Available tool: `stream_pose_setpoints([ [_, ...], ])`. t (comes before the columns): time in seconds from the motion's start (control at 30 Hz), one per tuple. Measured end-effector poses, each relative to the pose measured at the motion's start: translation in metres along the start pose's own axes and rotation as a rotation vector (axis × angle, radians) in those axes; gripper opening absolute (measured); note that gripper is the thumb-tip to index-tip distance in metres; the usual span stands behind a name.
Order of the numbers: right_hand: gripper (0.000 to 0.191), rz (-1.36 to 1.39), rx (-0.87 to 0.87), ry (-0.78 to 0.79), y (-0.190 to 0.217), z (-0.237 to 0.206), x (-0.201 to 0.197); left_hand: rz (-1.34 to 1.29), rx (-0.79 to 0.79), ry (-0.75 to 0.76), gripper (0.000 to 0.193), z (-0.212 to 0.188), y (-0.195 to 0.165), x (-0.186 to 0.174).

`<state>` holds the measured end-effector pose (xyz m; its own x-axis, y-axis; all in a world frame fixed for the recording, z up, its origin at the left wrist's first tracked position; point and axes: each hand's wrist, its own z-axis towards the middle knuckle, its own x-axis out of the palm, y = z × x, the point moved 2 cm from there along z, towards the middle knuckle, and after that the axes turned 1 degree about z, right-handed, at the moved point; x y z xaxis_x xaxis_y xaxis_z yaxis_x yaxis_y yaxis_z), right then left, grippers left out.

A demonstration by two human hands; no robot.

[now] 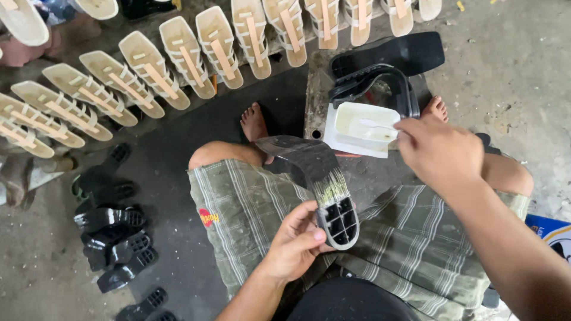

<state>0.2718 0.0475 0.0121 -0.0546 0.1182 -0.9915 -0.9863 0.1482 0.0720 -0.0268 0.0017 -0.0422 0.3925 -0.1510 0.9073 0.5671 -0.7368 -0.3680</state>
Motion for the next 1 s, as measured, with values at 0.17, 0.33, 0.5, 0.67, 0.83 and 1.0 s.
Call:
stream_pose_setpoints([
  [0.17,0.018,0.143,0.065,0.114,-0.018,-0.043,-0.025,-0.035,0.022,0.053,0.053,0.009,-0.019,0.013],
  [0.33,0.025,1.015,0.238,0.295,0.015,-0.093,-0.034,0.019,0.023,0.042,0.057,0.018,-0.025,0.024],
  [0.5,0.022,0.985,0.046,0.017,0.039,-0.099,-0.034,0.07,0.02,0.086,0.057,0.012,-0.014,0.022],
  [0.67,0.019,0.942,-0.111,-0.11,0.042,-0.091,-0.045,0.042,0.081,0.112,0.057,0.004,-0.016,0.022],
  [0.83,0.021,1.011,-0.106,-0.085,0.051,-0.103,-0.046,0.162,0.259,0.117,0.067,0.005,-0.025,0.033],
  [1.0,0.024,1.188,-0.084,-0.136,0.046,-0.097,-0.029,0.283,0.294,0.065,0.073,0.003,-0.032,0.047],
])
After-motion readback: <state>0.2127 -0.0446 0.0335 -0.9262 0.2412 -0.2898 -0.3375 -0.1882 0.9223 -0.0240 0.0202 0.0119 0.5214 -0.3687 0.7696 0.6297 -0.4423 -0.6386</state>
